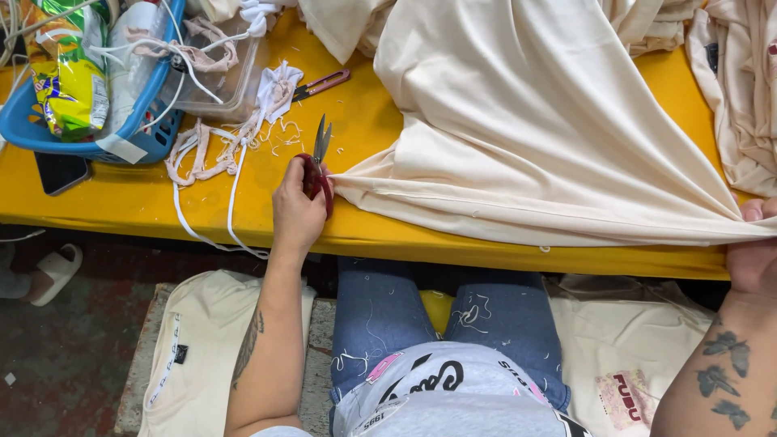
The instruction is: The person trims loose threads and excess fabric from the hem and cuffs of a beige hoodie using scissors. They fold and unfold the garment to access different areas, cut the threads, and then fold the hoodie before placing it on a stack.
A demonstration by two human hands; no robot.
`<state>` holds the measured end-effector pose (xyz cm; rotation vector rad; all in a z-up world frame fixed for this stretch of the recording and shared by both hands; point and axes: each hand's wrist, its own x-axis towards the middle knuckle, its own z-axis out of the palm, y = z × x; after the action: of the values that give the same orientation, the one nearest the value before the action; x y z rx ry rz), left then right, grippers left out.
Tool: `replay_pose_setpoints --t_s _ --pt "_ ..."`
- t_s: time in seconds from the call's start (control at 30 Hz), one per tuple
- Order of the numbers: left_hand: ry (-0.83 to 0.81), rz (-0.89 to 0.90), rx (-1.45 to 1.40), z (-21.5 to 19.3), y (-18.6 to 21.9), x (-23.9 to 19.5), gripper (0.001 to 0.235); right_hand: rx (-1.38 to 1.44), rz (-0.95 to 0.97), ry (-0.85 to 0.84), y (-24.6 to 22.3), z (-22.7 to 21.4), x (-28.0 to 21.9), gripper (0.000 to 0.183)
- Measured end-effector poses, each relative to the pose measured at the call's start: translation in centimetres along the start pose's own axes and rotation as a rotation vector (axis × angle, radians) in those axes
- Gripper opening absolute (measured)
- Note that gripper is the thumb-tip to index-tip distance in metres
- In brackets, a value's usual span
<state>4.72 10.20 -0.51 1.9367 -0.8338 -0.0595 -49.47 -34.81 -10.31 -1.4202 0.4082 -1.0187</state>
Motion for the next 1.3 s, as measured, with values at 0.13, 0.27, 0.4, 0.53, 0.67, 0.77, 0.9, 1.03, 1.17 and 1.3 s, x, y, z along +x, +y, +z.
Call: replay_pose_setpoints --t_s 0.13,0.27,0.4,0.53,0.67,0.77,0.9,1.03,1.17,1.3 --pt "-0.026 -0.057 -0.081 -0.1 -0.4 -0.1 0.016 -0.011 0.084 0.133 0.1 0.2 0.4 0.037" --pt "0.121 0.051 -0.033 0.9 -2.1 0.2 0.017 0.295 0.200 0.308 -4.9 11.3 1.5 0.018" --pt "0.179 -0.045 -0.118 1.2 -1.6 0.8 0.020 0.415 0.165 -0.316 -8.9 33.4 -1.7 0.029" --pt "0.222 -0.072 -0.140 1.0 -2.2 0.8 0.026 -0.101 -0.094 -0.864 -13.2 40.1 3.3 0.047" --pt "0.223 -0.018 -0.107 0.4 -0.5 0.5 0.039 -0.793 -0.305 0.164 -2.9 30.9 15.0 0.045" --pt "0.241 0.110 0.118 1.1 -2.7 1.1 0.044 -0.902 -0.054 0.462 4.1 20.7 20.4 0.081" --pt "0.190 0.152 0.160 1.5 -1.9 1.7 0.043 -1.240 0.182 0.415 6.2 19.9 23.3 0.052" --pt "0.147 0.191 0.286 2.2 -2.1 3.4 0.051 -0.415 -0.177 0.064 6.0 26.0 21.2 0.015" --pt "0.004 0.168 0.545 2.6 -2.8 6.8 0.058 -0.472 -0.262 -0.543 -11.1 39.6 14.5 0.017" --pt "-0.262 0.098 0.734 1.1 1.4 8.8 0.048 -0.643 -0.379 -0.303 -7.4 36.9 15.7 0.016"
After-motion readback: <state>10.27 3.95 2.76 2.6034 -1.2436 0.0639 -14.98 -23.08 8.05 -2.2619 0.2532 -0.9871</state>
